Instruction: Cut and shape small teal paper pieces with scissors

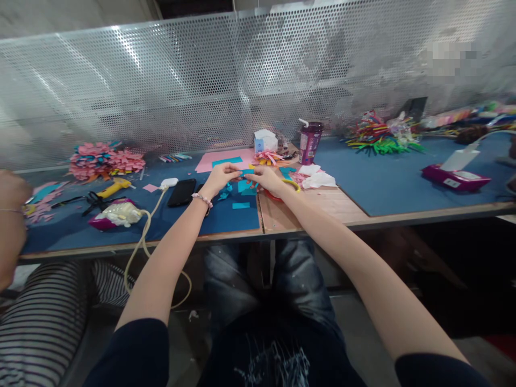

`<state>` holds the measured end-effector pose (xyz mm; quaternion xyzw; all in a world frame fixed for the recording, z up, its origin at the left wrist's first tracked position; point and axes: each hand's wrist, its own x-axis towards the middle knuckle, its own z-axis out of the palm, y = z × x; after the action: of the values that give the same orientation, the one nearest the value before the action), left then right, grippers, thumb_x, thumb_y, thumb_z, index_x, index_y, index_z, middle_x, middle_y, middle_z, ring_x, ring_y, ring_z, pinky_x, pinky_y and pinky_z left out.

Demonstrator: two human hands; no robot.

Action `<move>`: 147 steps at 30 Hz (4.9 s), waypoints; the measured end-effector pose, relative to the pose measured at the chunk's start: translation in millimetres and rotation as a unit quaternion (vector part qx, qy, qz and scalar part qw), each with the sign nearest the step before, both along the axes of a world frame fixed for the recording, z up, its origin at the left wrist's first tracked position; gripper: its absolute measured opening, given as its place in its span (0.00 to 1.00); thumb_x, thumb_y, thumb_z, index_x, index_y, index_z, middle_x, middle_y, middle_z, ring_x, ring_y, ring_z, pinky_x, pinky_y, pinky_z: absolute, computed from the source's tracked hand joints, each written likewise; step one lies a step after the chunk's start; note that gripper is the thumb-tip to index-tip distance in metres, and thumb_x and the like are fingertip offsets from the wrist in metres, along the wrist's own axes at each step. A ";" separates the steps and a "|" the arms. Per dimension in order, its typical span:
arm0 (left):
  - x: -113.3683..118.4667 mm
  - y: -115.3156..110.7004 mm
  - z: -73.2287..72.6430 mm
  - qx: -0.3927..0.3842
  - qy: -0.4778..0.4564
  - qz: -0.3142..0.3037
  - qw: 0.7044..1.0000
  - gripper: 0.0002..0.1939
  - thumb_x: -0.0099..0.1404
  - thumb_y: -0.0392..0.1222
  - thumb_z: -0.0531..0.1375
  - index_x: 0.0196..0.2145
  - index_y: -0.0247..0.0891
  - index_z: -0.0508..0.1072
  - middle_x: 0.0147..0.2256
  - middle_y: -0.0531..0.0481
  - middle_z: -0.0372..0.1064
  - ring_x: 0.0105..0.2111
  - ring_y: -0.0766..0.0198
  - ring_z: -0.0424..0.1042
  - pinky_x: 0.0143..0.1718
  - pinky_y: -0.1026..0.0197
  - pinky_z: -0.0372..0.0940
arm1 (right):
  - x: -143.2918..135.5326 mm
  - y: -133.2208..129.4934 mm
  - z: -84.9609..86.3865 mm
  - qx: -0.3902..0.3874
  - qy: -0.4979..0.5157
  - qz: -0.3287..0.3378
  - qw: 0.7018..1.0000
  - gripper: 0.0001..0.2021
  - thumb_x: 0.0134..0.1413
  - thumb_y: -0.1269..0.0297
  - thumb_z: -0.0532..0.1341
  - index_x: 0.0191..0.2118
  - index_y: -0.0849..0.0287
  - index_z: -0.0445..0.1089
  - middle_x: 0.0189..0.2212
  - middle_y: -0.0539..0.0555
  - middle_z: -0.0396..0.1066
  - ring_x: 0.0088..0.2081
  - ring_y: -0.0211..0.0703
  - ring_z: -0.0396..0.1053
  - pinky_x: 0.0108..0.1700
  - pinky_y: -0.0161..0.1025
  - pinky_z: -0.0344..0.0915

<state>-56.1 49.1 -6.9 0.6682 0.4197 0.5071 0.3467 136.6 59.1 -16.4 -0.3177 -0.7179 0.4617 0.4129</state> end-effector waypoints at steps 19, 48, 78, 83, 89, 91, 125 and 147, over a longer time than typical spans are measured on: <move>3.2 -0.3 0.2 0.023 0.000 0.001 1.000 0.14 0.51 0.44 0.67 0.33 0.33 0.73 0.30 0.47 0.73 0.30 0.62 0.74 0.39 0.56 0.70 | -0.1 -0.4 1.1 -0.020 0.014 -0.006 1.000 0.11 0.50 0.60 0.64 0.29 0.66 0.72 0.24 0.53 0.74 0.19 0.28 0.65 0.15 0.24 0.58; -0.2 -4.7 3.1 -0.025 -0.017 -0.027 0.999 0.18 0.54 0.45 0.66 0.40 0.33 0.71 0.34 0.45 0.74 0.33 0.62 0.75 0.40 0.56 0.69 | 5.9 7.4 -1.2 0.026 0.030 -0.013 0.999 0.12 0.48 0.58 0.65 0.26 0.65 0.73 0.25 0.54 0.75 0.22 0.31 0.67 0.19 0.25 0.60; -5.8 -2.7 0.2 -0.116 0.058 -0.065 0.989 0.15 0.51 0.48 0.67 0.27 0.32 0.74 0.27 0.42 0.77 0.30 0.51 0.77 0.34 0.50 0.73 | 1.5 0.8 0.5 0.057 -0.009 0.021 0.998 0.17 0.49 0.53 0.64 0.30 0.65 0.73 0.23 0.52 0.72 0.17 0.29 0.63 0.14 0.25 0.56; -5.7 -2.6 0.5 -0.111 0.027 -0.059 0.992 0.16 0.52 0.48 0.68 0.26 0.32 0.71 0.29 0.39 0.77 0.31 0.52 0.78 0.35 0.52 0.72 | 1.7 1.2 -0.9 0.065 -0.008 0.008 0.998 0.17 0.50 0.52 0.63 0.30 0.65 0.72 0.21 0.52 0.71 0.17 0.30 0.62 0.15 0.27 0.57; -5.4 -3.1 1.6 -0.094 -0.031 -0.055 0.994 0.25 0.59 0.62 0.57 0.37 0.33 0.67 0.35 0.34 0.76 0.34 0.53 0.77 0.36 0.53 0.72 | 1.7 0.2 0.4 0.100 -0.001 -0.045 0.994 0.15 0.54 0.55 0.59 0.31 0.64 0.70 0.20 0.50 0.69 0.17 0.31 0.62 0.16 0.28 0.56; -4.7 -3.5 1.4 -0.096 -0.047 -0.059 0.993 0.28 0.60 0.64 0.52 0.41 0.34 0.65 0.34 0.35 0.76 0.33 0.53 0.77 0.35 0.53 0.72 | 0.3 0.7 0.3 0.123 -0.002 -0.068 0.990 0.14 0.54 0.55 0.59 0.31 0.63 0.71 0.21 0.50 0.69 0.18 0.32 0.62 0.18 0.29 0.56; -6.2 -1.2 -0.8 -0.035 0.057 -0.041 0.997 0.19 0.53 0.42 0.65 0.42 0.34 0.72 0.33 0.48 0.72 0.27 0.66 0.70 0.31 0.63 0.67 | -0.1 2.8 -2.9 0.011 0.038 -0.014 0.999 0.06 0.53 0.66 0.60 0.37 0.61 0.64 0.19 0.48 0.69 0.21 0.34 0.70 0.16 0.25 0.63; -1.7 -2.7 0.0 -0.090 -0.016 -0.073 0.993 0.08 0.57 0.40 0.62 0.33 0.33 0.72 0.27 0.47 0.72 0.25 0.65 0.72 0.30 0.60 0.67 | 0.1 0.2 1.7 0.134 0.046 -0.001 0.990 0.12 0.39 0.75 0.61 0.35 0.60 0.73 0.35 0.51 0.71 0.34 0.36 0.66 0.32 0.30 0.65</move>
<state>-57.8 46.4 -6.9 0.6547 0.4081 0.4515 0.4483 136.7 59.3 -14.7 -0.2385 -0.7536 0.3748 0.4845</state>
